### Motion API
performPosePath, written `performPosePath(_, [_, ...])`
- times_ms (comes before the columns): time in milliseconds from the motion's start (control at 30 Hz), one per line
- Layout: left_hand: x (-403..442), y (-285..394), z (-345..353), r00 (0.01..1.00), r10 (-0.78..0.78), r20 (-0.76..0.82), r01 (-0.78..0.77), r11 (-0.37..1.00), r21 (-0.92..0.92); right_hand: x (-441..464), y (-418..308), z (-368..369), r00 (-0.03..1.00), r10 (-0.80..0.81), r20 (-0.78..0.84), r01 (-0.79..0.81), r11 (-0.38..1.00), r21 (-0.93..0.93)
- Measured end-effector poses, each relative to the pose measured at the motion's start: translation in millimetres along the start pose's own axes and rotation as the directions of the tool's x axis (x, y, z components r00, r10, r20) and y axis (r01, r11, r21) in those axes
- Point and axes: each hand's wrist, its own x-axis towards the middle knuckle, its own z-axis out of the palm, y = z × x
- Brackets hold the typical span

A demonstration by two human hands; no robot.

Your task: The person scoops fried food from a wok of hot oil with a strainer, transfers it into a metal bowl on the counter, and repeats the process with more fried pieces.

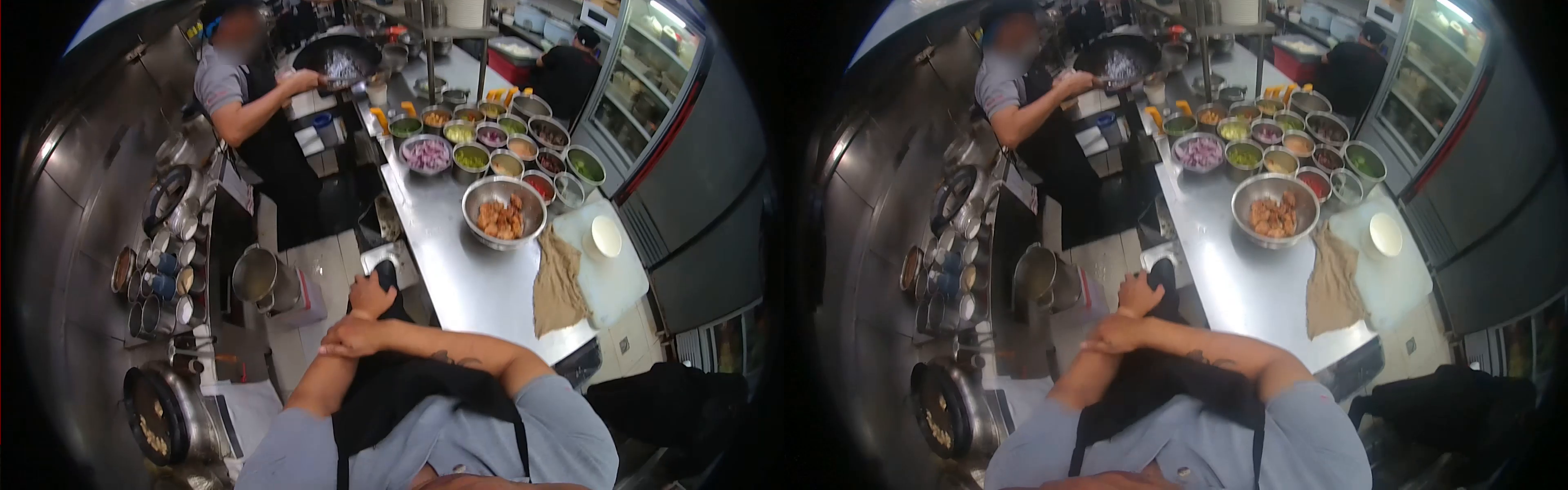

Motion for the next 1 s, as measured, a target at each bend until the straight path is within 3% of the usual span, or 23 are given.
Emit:
performPosePath(167, [2.1,5.4,-6.8,0.997,0.005,0.072,-0.003,1.000,-0.016,-3.2,-23.5,-14.4,0.998,0.064,0.011,-0.065,0.998,0.005])
performPosePath(300, [2.9,13.5,-9.2,0.988,0.015,0.153,-0.011,1.000,-0.025,6.2,-65.1,-22.5,0.986,-0.158,-0.057,0.168,0.953,0.253])
performPosePath(400, [1.0,16.6,-8.8,0.987,0.040,0.156,-0.035,0.999,-0.036,17.3,-66.8,-23.0,0.977,-0.195,0.083,0.157,0.929,0.334])
performPosePath(567, [-1.0,15.7,-4.6,0.990,0.002,0.144,0.000,1.000,-0.020,16.0,-18.5,-28.3,0.963,0.198,0.184,-0.224,0.966,0.129])
performPosePath(633, [-1.3,12.9,-5.0,0.984,-0.026,0.176,0.028,1.000,-0.010,6.3,-3.5,-46.0,0.907,0.361,0.219,-0.358,0.932,-0.055])
performPosePath(733, [-1.0,8.3,-5.6,0.982,-0.042,0.183,0.047,0.999,-0.025,11.4,5.4,-43.2,0.874,0.429,0.228,-0.407,0.903,-0.138])
performPosePath(833, [-1.7,3.9,-5.4,0.989,-0.015,0.144,0.023,0.998,-0.056,30.2,25.7,-3.9,0.918,0.324,0.228,-0.334,0.943,0.005])
performPosePath(1000, [1.4,-3.9,7.7,0.996,0.023,0.090,-0.016,0.997,-0.071,45.0,-30.4,-17.2,0.929,0.068,0.364,-0.162,0.958,0.237])
